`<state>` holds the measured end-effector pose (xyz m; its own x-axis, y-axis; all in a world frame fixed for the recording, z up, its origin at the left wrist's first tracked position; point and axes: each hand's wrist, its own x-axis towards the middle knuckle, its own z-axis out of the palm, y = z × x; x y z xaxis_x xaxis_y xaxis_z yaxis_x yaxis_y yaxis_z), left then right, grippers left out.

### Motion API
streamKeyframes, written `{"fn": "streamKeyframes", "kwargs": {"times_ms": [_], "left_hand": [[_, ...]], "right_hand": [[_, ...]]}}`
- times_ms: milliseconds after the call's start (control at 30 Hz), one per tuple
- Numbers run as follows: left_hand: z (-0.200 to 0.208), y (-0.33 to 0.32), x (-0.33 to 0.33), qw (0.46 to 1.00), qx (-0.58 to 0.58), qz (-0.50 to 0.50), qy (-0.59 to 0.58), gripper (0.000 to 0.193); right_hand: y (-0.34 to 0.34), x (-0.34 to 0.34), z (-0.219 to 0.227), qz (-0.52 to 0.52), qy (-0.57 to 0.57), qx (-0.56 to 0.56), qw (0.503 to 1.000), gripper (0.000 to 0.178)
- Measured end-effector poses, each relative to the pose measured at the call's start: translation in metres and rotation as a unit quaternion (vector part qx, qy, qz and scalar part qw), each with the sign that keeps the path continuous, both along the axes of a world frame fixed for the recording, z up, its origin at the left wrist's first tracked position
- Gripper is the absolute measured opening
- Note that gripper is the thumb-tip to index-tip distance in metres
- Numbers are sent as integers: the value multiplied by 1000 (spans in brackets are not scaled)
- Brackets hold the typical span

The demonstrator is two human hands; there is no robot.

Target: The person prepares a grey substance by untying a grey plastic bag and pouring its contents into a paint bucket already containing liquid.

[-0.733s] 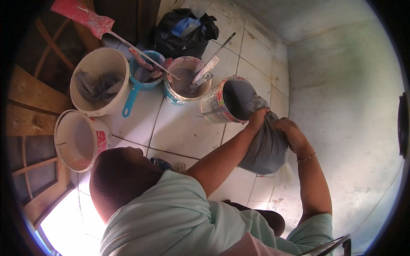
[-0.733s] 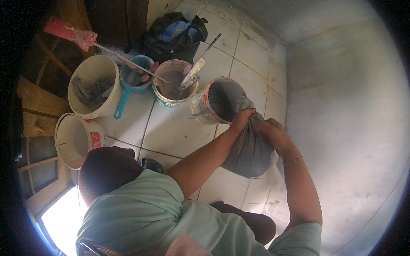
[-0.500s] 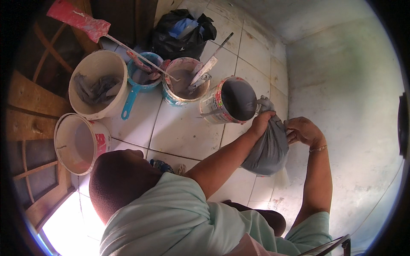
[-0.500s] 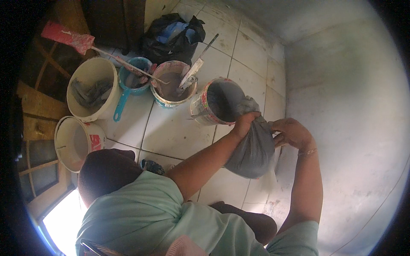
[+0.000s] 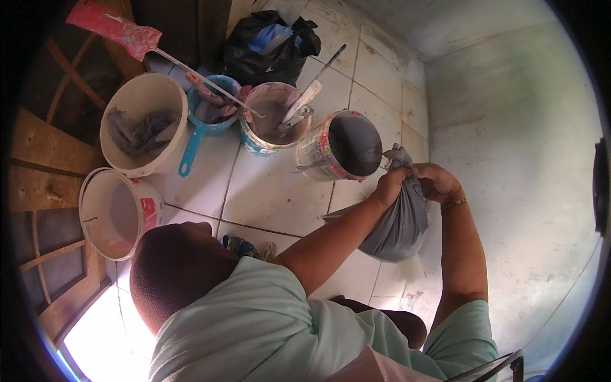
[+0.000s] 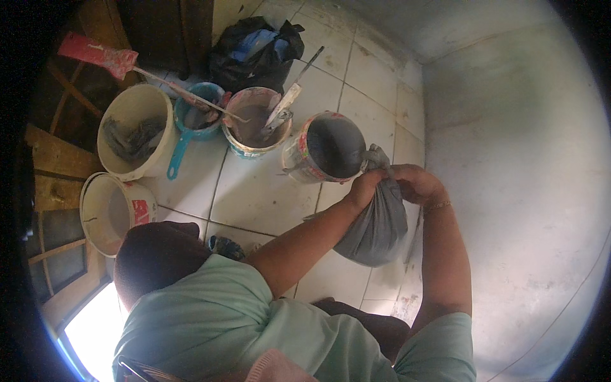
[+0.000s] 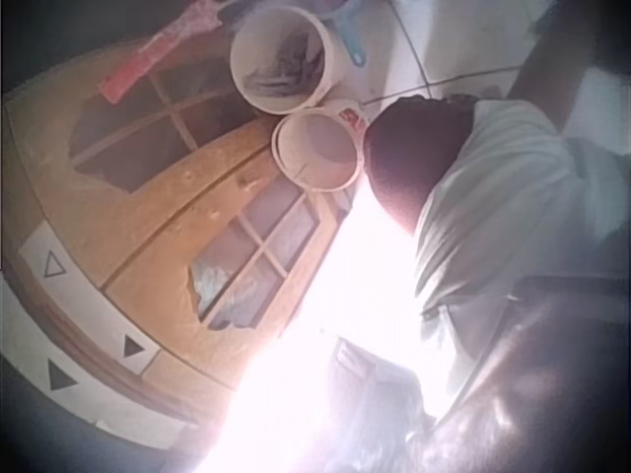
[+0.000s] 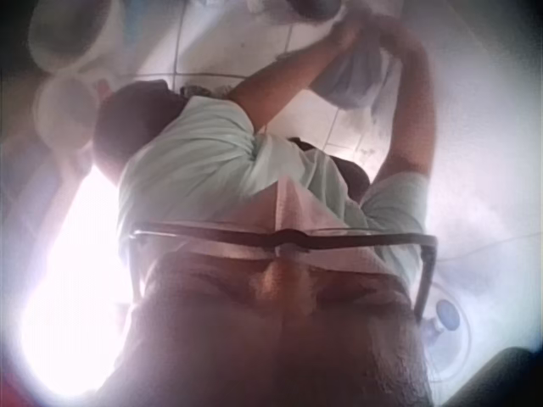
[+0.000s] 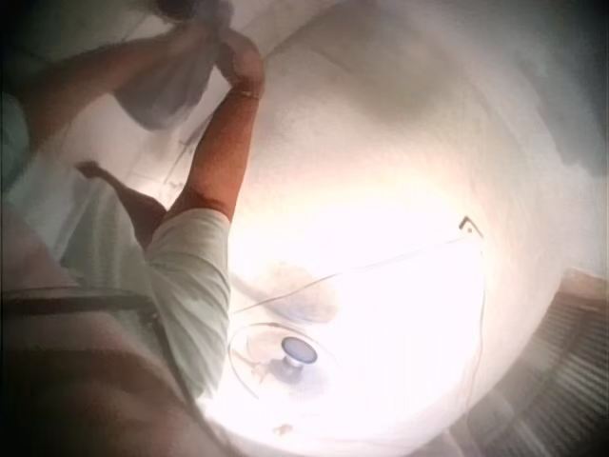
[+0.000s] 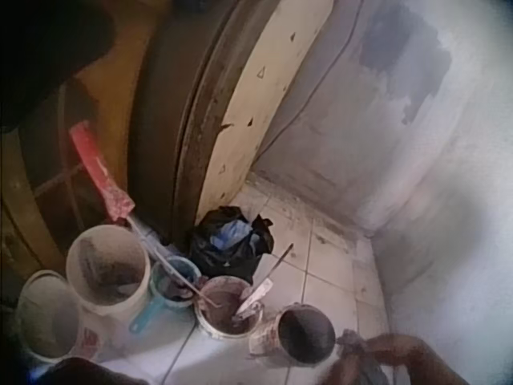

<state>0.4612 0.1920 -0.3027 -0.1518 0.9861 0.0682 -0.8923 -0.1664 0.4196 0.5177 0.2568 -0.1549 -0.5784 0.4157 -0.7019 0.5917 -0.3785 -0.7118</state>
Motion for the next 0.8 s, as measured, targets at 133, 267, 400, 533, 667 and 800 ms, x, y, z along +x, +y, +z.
{"fn": "streamKeyframes", "kwargs": {"times_ms": [133,267,400,533,667,800], "left_hand": [[-11,9,1,993,64,-27,-94,23],[-7,4,5,986,22,-48,-161,21],[-25,10,9,985,48,-14,-165,19],[-22,5,1,969,58,-66,-231,15],[-19,6,4,967,43,-48,-246,13],[-46,15,11,980,80,-34,-180,18]], "right_hand": [[-7,2,-14,-49,44,-34,997,27],[-5,9,-21,-80,24,-19,996,31],[-8,6,-28,-88,59,-33,994,32],[-8,-1,-30,-98,27,-19,995,30],[13,15,-46,-139,44,-70,987,26],[16,5,-52,-83,61,-61,993,22]]}}
